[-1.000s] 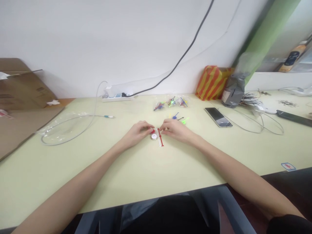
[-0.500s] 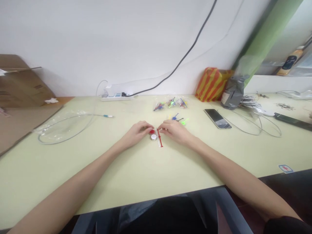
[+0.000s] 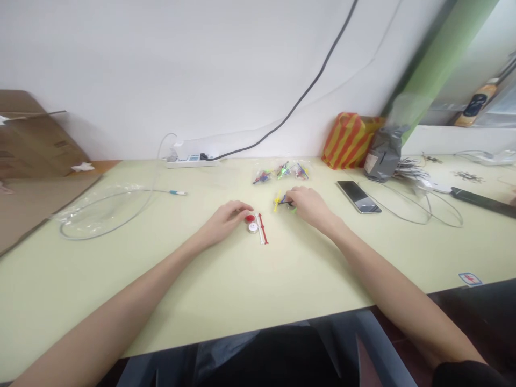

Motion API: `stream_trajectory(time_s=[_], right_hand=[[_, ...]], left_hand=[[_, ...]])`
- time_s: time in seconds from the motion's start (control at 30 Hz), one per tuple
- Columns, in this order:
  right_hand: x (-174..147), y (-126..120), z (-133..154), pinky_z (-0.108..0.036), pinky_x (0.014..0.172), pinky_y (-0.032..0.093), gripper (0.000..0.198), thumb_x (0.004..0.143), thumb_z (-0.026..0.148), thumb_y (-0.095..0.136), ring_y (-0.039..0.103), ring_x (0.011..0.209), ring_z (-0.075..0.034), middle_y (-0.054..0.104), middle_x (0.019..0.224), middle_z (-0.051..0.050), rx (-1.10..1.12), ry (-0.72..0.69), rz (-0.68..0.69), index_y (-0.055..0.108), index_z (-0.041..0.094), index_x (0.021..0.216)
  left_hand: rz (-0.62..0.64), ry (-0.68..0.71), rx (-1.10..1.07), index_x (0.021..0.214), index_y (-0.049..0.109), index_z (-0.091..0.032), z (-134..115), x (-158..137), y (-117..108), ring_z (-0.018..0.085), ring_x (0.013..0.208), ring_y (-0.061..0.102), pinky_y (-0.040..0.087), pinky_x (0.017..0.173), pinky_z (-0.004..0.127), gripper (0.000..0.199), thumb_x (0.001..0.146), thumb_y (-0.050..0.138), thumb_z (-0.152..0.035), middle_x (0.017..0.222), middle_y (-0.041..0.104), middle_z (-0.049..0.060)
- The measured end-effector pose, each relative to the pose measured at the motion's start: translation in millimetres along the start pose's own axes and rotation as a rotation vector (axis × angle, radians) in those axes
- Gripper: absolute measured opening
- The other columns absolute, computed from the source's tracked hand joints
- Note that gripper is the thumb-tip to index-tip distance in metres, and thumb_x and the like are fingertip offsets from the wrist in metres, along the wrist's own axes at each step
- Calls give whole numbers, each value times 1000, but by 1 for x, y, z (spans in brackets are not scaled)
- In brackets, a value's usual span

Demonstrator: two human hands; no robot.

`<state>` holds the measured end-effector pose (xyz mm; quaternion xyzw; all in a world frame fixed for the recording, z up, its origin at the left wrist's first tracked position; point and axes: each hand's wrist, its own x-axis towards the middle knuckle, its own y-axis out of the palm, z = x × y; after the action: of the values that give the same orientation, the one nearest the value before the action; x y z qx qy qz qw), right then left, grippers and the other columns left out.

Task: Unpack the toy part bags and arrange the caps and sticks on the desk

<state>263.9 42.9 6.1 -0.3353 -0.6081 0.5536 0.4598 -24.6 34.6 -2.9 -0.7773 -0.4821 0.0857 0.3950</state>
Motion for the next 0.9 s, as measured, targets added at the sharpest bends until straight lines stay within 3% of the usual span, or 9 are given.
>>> stream_trajectory(time_s=[0.17,0.27,0.37,0.43,0.53,0.63,0.77,0.9], right_hand=[[3,-3,-2,-34,74,33,23,90,2,53,60,94,-26,70,96,-12,18,27,-37,70,18,91],[2,-14,1,-37,81,36,20,91,4,54,59,101,-28,70,96,-11,81,62,-183,68,19,88],[-3,-23,15,-35,82,40,11,91,11,57,60,96,-25,71,97,-7,337,55,-368,63,20,90],[-7,-24,31,-33,79,43,4,91,17,58,61,87,-21,69,93,-5,567,12,-412,59,21,91],[-13,-20,57,-29,75,44,7,91,24,59,61,80,-17,67,85,-2,837,-76,-331,56,21,86],[-18,-18,73,-27,72,43,11,92,27,59,60,79,-15,66,83,-1,1025,-144,-189,54,21,84],[-21,-19,75,-27,72,44,16,94,33,59,60,78,-15,65,83,0,1297,-205,-12,51,21,87],[-21,-20,73,-28,74,45,20,92,33,64,59,76,-15,64,79,0,1435,-212,99,50,21,84]], left_hand=[[-10,21,4,113,71,-24,2,1,1,25,108,64,51,101,42,36,101,48,-48,115,70,7],[-103,69,16,117,68,-23,2,0,2,23,107,63,50,100,40,32,103,45,-41,114,67,8],[-217,180,89,125,63,-23,-5,-3,4,23,115,60,47,104,40,29,103,47,-34,120,62,9],[-222,257,151,132,58,-25,-12,-6,7,25,119,58,45,105,42,33,101,54,-34,124,61,9],[-190,303,184,139,50,-27,-23,-10,13,26,117,59,45,103,43,44,97,62,-35,124,62,9],[-213,297,175,128,51,-25,-28,-12,17,25,112,60,46,100,41,31,100,58,-35,117,63,8],[-215,334,196,119,51,-24,-27,-11,16,24,109,59,46,97,40,21,101,56,-35,115,62,8],[-129,379,195,111,52,-23,-26,-11,15,22,101,60,46,91,38,14,103,52,-34,110,63,7]])
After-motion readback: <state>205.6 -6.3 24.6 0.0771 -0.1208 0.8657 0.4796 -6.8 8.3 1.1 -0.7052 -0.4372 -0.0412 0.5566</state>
